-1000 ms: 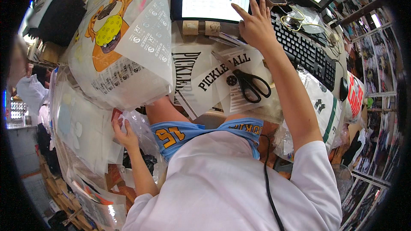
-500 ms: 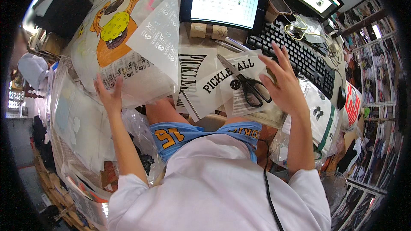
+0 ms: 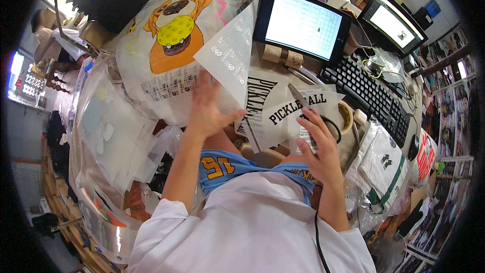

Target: The person sorts and organizes various large printing transfer sheets on a table, flipping through them, checking a tablet screen, and cutting one sheet using scissors.

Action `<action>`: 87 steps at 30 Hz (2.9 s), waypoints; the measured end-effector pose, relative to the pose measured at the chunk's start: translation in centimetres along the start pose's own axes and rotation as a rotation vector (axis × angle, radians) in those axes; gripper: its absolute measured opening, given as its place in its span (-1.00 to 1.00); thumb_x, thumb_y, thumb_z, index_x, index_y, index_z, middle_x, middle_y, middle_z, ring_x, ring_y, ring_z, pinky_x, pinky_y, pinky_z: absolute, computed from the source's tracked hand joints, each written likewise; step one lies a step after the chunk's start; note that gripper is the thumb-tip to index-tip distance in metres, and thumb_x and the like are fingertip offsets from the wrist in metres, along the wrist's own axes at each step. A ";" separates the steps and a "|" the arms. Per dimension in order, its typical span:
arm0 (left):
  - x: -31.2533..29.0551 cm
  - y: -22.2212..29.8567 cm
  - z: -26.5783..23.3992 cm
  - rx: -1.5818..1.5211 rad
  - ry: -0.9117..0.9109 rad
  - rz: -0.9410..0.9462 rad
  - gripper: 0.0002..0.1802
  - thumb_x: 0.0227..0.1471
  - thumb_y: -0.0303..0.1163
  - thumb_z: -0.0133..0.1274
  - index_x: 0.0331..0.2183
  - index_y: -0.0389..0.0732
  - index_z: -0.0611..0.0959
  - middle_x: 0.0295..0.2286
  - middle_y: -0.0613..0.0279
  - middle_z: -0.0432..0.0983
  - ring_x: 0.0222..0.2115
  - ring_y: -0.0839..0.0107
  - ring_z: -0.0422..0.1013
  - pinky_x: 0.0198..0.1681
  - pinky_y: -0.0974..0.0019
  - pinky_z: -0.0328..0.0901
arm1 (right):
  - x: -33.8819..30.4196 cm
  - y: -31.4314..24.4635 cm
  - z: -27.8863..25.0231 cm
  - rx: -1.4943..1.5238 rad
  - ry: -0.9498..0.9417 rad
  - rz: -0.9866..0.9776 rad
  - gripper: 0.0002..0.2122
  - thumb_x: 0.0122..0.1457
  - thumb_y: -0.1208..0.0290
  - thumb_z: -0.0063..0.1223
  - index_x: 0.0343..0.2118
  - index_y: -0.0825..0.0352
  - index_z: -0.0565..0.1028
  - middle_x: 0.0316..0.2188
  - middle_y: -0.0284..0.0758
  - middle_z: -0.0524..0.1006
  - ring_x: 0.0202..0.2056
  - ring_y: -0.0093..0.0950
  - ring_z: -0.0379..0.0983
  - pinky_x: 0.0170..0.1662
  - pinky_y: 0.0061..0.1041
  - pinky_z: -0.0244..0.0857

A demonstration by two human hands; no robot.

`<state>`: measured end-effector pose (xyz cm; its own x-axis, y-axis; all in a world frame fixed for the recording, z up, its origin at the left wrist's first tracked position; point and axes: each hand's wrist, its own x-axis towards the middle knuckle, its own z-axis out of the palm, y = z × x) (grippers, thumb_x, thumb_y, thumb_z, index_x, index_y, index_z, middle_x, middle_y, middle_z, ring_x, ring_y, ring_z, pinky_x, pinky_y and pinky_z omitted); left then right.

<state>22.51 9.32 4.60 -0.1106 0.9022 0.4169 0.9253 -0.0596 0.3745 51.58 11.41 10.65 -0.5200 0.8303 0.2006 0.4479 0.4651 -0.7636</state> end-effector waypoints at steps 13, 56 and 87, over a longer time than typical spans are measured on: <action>0.7 1.6 1.1 0.000 -0.098 0.028 -0.50 -0.02 -0.01 0.04 -0.02 0.05 0.52 0.12 0.06 0.18 0.21 0.06 -0.04 0.22 -0.13 -0.19 | -0.6 0.7 1.0 0.108 0.004 0.031 -0.61 0.05 0.49 0.07 -0.02 0.37 0.39 0.02 -0.12 0.39 0.06 -0.18 0.31 0.10 -0.36 0.15; 1.9 0.4 -3.1 -0.340 0.104 -0.289 -0.49 -0.01 -0.34 0.07 0.01 -0.19 0.40 -0.10 -0.11 0.42 -0.08 -0.02 0.36 -0.02 0.12 0.25 | 5.4 -5.3 14.1 0.524 0.187 0.063 -0.32 0.18 0.41 -0.06 0.26 0.41 -0.15 0.30 -0.02 -0.32 0.32 -0.26 -0.40 0.28 -0.35 -0.31; 0.7 -3.7 -3.1 -0.155 0.152 -0.209 0.02 -0.27 -0.33 0.28 0.18 -0.26 0.09 0.14 -0.07 0.09 0.16 0.03 0.07 0.17 -0.02 -0.01 | 26.6 -9.5 18.1 0.160 -0.278 0.371 -0.64 0.00 0.25 0.00 -0.19 0.38 0.52 -0.20 -0.07 0.53 -0.16 -0.22 0.50 -0.08 -0.39 0.34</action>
<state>17.90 8.88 6.07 -0.3566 0.8283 0.4322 0.8114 0.0453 0.5827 20.30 23.52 12.09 -0.5307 0.8074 -0.2580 0.5340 0.0821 -0.8415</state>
